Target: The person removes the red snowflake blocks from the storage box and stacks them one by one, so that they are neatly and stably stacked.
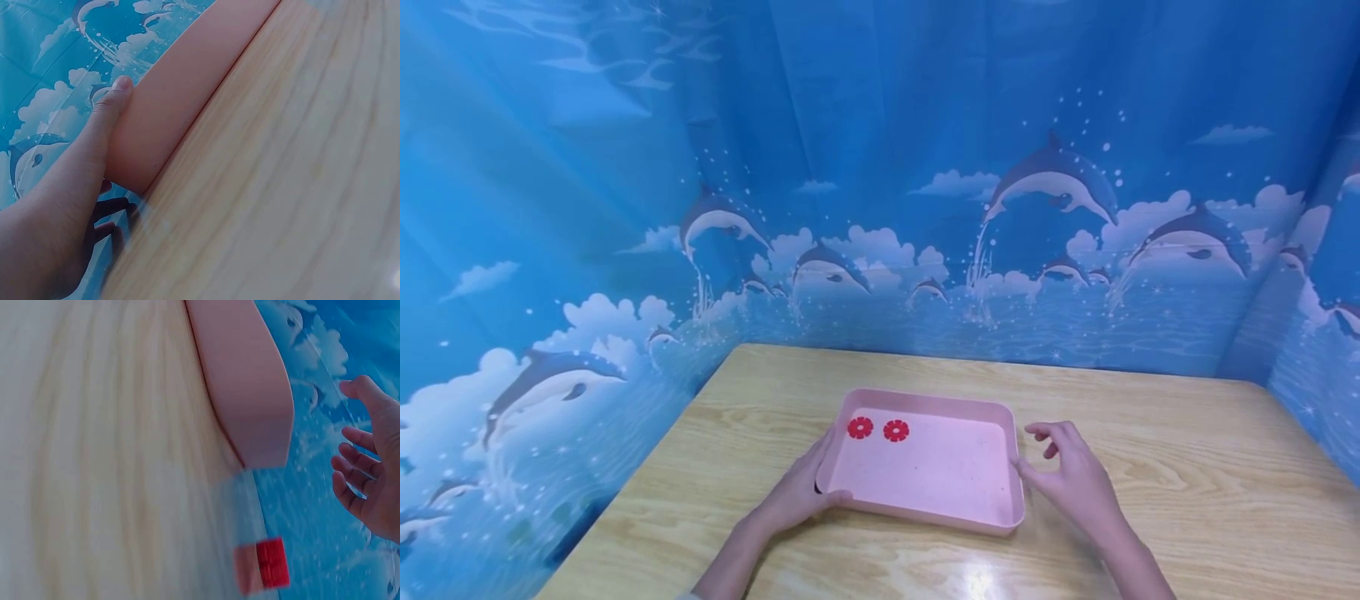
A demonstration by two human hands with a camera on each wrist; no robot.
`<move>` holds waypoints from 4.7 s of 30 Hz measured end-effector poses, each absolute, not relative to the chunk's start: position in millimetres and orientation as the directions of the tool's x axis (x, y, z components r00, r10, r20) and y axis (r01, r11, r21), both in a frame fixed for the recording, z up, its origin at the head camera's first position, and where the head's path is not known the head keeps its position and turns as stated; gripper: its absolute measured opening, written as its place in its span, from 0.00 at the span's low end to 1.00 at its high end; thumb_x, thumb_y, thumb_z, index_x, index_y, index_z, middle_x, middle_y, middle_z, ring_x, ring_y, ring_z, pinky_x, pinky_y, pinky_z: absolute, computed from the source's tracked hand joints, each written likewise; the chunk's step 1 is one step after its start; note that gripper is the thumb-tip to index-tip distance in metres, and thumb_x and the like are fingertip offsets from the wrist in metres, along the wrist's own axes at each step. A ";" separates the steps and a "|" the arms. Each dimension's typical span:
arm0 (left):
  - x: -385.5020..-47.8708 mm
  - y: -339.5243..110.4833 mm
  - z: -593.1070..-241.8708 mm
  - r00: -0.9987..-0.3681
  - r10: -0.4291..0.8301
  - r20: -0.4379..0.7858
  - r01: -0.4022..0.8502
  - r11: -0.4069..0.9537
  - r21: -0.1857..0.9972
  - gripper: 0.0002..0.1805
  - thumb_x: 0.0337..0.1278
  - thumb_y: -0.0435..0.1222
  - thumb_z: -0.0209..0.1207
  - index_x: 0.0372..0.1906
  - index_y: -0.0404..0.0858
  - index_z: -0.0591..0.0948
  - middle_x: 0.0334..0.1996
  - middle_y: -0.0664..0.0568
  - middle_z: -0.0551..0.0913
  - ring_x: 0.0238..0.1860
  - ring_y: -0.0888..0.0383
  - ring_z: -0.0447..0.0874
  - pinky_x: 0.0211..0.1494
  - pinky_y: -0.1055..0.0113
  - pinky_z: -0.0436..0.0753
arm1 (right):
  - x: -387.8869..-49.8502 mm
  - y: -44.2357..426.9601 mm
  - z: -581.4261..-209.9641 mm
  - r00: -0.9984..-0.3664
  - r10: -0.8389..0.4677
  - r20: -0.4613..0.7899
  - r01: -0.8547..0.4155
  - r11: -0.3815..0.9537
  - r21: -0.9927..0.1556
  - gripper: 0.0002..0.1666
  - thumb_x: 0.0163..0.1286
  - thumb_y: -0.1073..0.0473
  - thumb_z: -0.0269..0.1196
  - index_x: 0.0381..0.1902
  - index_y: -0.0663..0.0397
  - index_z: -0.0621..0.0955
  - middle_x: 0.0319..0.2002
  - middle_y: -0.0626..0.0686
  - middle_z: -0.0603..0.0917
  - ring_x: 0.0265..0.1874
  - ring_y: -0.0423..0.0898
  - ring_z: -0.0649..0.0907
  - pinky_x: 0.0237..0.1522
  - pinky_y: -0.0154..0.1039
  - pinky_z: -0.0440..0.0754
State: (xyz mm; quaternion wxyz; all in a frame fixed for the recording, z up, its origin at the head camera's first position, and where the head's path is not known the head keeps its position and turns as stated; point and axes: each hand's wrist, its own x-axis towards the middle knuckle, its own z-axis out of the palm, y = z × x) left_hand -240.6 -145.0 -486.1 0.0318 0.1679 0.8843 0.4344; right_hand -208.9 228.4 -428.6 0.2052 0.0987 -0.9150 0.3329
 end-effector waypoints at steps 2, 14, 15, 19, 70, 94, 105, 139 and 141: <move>-240.3 -146.4 -486.8 -0.938 0.331 0.102 0.287 0.577 0.765 0.57 0.39 0.62 0.63 0.73 0.55 0.43 0.70 0.64 0.50 0.67 0.56 0.50 0.64 0.47 0.57 | -213.1 214.5 -426.2 -0.904 -0.077 0.420 -0.331 0.748 -0.575 0.26 0.53 0.54 0.70 0.47 0.61 0.77 0.39 0.53 0.74 0.31 0.46 0.73 0.24 0.34 0.73; -241.5 -147.0 -489.6 -0.927 0.349 0.137 0.323 0.557 0.765 0.57 0.40 0.61 0.64 0.73 0.55 0.44 0.70 0.62 0.50 0.68 0.58 0.49 0.64 0.50 0.58 | -247.9 143.1 -427.9 -0.893 -0.226 0.389 -0.429 0.692 -0.581 0.26 0.52 0.50 0.70 0.45 0.57 0.77 0.37 0.48 0.75 0.32 0.44 0.73 0.28 0.37 0.74; -241.7 -147.1 -490.0 -0.926 0.350 0.140 0.326 0.559 0.762 0.57 0.40 0.61 0.64 0.73 0.55 0.44 0.70 0.62 0.50 0.68 0.58 0.49 0.64 0.50 0.58 | -250.8 138.3 -428.9 -0.898 -0.230 0.376 -0.423 0.686 -0.592 0.26 0.52 0.49 0.70 0.45 0.57 0.77 0.37 0.47 0.75 0.32 0.44 0.73 0.28 0.36 0.74; -242.7 -147.2 -490.6 -0.923 0.354 0.152 0.341 0.566 0.750 0.57 0.40 0.61 0.63 0.73 0.53 0.44 0.70 0.60 0.50 0.68 0.56 0.50 0.64 0.49 0.59 | -261.3 121.0 -433.1 -0.924 -0.230 0.306 -0.379 0.669 -0.639 0.27 0.52 0.49 0.70 0.47 0.56 0.77 0.39 0.50 0.76 0.34 0.46 0.74 0.27 0.37 0.74; -239.9 -147.7 -487.6 -0.935 0.336 0.113 0.307 0.610 0.730 0.58 0.39 0.64 0.62 0.73 0.54 0.43 0.70 0.60 0.49 0.67 0.52 0.50 0.64 0.46 0.54 | -306.5 88.8 -482.3 -0.950 -0.190 0.249 -0.307 0.726 -0.616 0.21 0.48 0.54 0.72 0.38 0.59 0.82 0.36 0.49 0.74 0.32 0.45 0.72 0.37 0.41 0.75; -238.4 -146.4 -484.7 -0.939 0.333 0.082 0.278 0.598 0.752 0.57 0.40 0.63 0.62 0.72 0.55 0.42 0.70 0.60 0.48 0.68 0.51 0.49 0.64 0.44 0.54 | -307.0 90.6 -482.5 -0.951 -0.210 0.225 -0.306 0.717 -0.626 0.19 0.48 0.55 0.71 0.38 0.58 0.82 0.34 0.48 0.73 0.31 0.43 0.72 0.37 0.40 0.75; -241.9 -146.8 -487.6 -0.941 0.327 0.088 0.275 0.584 0.764 0.58 0.38 0.63 0.63 0.72 0.57 0.43 0.70 0.63 0.49 0.67 0.54 0.50 0.63 0.46 0.57 | -308.7 92.1 -481.4 -0.957 -0.195 0.213 -0.288 0.695 -0.658 0.19 0.48 0.56 0.72 0.36 0.59 0.81 0.33 0.48 0.72 0.31 0.44 0.73 0.38 0.39 0.76; -240.6 -146.5 -486.8 -0.929 0.345 0.132 0.318 0.565 0.761 0.57 0.39 0.62 0.64 0.73 0.54 0.45 0.69 0.62 0.51 0.67 0.57 0.52 0.63 0.51 0.59 | -258.2 122.6 -434.0 -0.930 -0.228 0.289 -0.365 0.669 -0.647 0.19 0.50 0.56 0.69 0.40 0.55 0.80 0.34 0.49 0.76 0.27 0.43 0.72 0.21 0.35 0.72; -240.8 -146.4 -487.2 -0.928 0.348 0.134 0.322 0.566 0.759 0.57 0.39 0.62 0.63 0.73 0.53 0.45 0.70 0.61 0.51 0.66 0.57 0.52 0.64 0.51 0.59 | -254.3 127.6 -432.5 -0.926 -0.227 0.302 -0.374 0.672 -0.640 0.18 0.50 0.56 0.69 0.39 0.54 0.79 0.32 0.49 0.75 0.26 0.42 0.72 0.21 0.34 0.72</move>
